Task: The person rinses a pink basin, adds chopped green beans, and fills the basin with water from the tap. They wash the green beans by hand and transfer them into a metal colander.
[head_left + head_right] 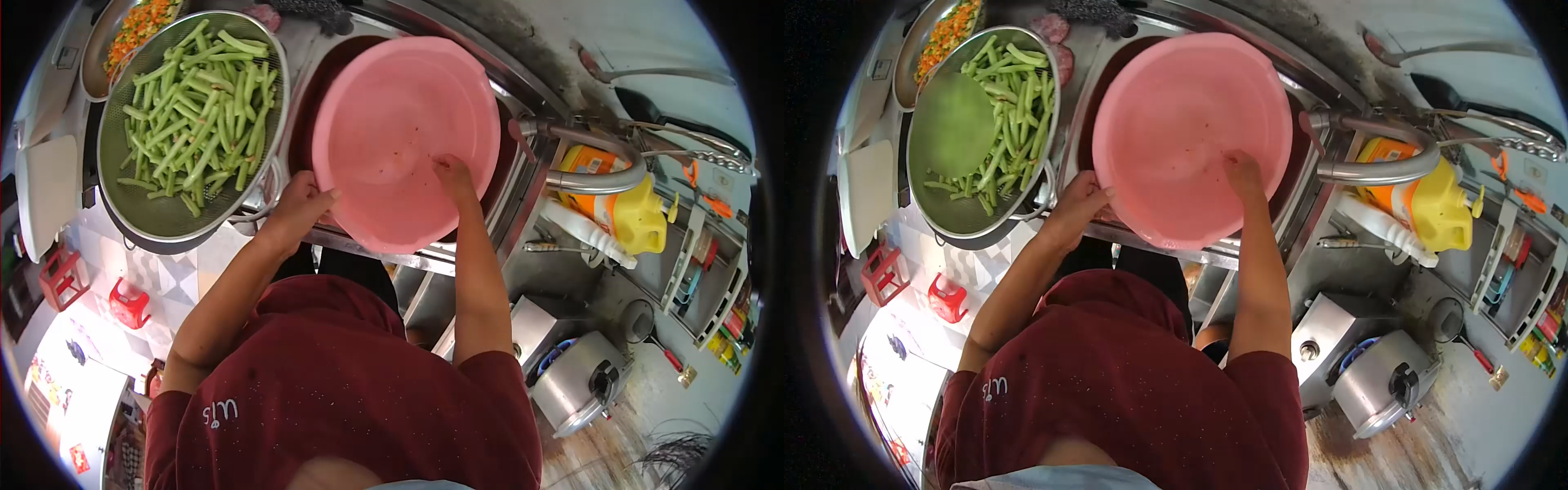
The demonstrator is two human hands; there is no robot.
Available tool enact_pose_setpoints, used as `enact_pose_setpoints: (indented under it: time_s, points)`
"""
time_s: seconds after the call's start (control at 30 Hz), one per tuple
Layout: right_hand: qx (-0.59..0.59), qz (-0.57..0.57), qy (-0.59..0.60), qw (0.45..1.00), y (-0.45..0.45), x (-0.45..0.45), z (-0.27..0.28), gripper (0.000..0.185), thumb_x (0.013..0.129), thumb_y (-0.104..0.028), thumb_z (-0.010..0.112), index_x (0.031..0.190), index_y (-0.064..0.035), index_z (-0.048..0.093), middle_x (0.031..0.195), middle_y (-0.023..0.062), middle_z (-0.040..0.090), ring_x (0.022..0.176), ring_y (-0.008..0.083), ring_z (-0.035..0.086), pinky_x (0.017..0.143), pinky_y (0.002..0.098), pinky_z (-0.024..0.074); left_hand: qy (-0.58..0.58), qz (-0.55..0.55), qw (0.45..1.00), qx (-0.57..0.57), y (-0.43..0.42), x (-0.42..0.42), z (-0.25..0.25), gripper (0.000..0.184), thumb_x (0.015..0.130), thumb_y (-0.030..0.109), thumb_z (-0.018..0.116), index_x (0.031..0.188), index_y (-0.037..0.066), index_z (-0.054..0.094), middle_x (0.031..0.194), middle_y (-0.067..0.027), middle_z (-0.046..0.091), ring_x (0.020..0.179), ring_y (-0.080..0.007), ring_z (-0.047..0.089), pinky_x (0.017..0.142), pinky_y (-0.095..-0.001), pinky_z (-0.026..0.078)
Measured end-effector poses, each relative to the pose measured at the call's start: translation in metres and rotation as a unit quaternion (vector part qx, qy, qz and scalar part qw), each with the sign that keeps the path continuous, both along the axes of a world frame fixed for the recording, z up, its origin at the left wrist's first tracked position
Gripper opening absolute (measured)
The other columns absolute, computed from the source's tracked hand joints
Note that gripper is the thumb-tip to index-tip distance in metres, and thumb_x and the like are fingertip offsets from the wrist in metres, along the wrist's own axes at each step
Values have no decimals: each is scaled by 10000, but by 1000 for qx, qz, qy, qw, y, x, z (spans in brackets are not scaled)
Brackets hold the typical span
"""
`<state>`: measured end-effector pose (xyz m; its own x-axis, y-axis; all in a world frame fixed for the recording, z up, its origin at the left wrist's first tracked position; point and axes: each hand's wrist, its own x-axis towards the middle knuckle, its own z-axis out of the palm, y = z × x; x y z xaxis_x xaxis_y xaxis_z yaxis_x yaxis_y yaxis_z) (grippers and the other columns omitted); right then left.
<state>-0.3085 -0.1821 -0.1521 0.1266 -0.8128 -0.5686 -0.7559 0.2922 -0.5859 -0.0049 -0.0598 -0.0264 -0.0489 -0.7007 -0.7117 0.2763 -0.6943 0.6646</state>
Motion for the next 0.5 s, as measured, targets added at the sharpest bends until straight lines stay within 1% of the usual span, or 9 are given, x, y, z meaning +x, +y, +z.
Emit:
enact_pose_setpoints:
  time_s: [0.07,0.1,0.17,0.27,0.3,0.4,0.43,0.47,0.5]
  points:
    - [-79,76,5,994,7,-3,-25,258,774,-164,572,973,-2,595,855,134,624,774,237,591,701,325,462,-18,-8,1000,23,-3,-1,8,304,853,194,554,1053,-7,444,899,-73,568,748,-125,573,650,-233,456]
    - [-73,75,2,995,9,-3,-34,258,774,-164,572,973,-2,595,855,134,624,774,237,591,701,325,462,-2,-1,1000,21,-4,-2,9,309,855,185,546,1071,-10,441,901,-73,568,765,-129,575,659,-232,455]
    - [-123,151,40,980,9,1,-49,253,769,-183,558,943,-3,597,879,193,604,806,319,582,721,374,460,-19,1,999,32,-7,-5,16,313,854,182,546,1076,-11,441,903,-75,569,773,-130,575,666,-233,455]
    - [-199,168,57,964,13,13,-59,243,778,-192,535,908,5,593,894,227,583,841,367,562,739,406,450,-41,1,998,41,-6,-6,15,324,852,177,544,1090,-16,441,910,-77,570,782,-129,572,676,-236,453]
    - [-196,169,52,965,14,12,-76,243,778,-192,535,908,5,593,894,227,583,841,367,562,739,406,450,-45,-1,998,37,-6,-6,14,331,851,175,544,1098,-19,440,913,-78,571,782,-128,570,680,-238,453]
    - [-38,13,-34,999,14,15,-108,249,804,-225,504,897,-16,605,900,207,595,851,353,569,772,396,449,-49,5,998,28,-4,-7,12,347,848,183,549,1106,-23,441,919,-76,572,784,-126,567,679,-240,453]
    - [-148,132,62,978,18,13,-112,263,815,-247,487,881,-25,613,897,199,600,843,345,572,786,390,447,-52,6,998,31,-4,-8,13,347,848,183,549,1106,-23,441,919,-76,572,784,-126,567,679,-240,453]
    - [-254,247,156,922,22,12,-113,282,826,-270,470,864,-35,622,893,191,605,835,337,575,801,384,444,-56,7,998,29,-4,-8,15,353,847,189,550,1107,-24,441,920,-73,572,790,-125,565,679,-240,453]
    - [-253,247,154,923,23,17,-102,282,826,-270,470,864,-35,622,893,191,605,835,337,575,801,384,444,-60,8,998,27,-5,-9,15,359,846,194,552,1108,-25,441,922,-70,572,796,-124,564,679,-241,452]
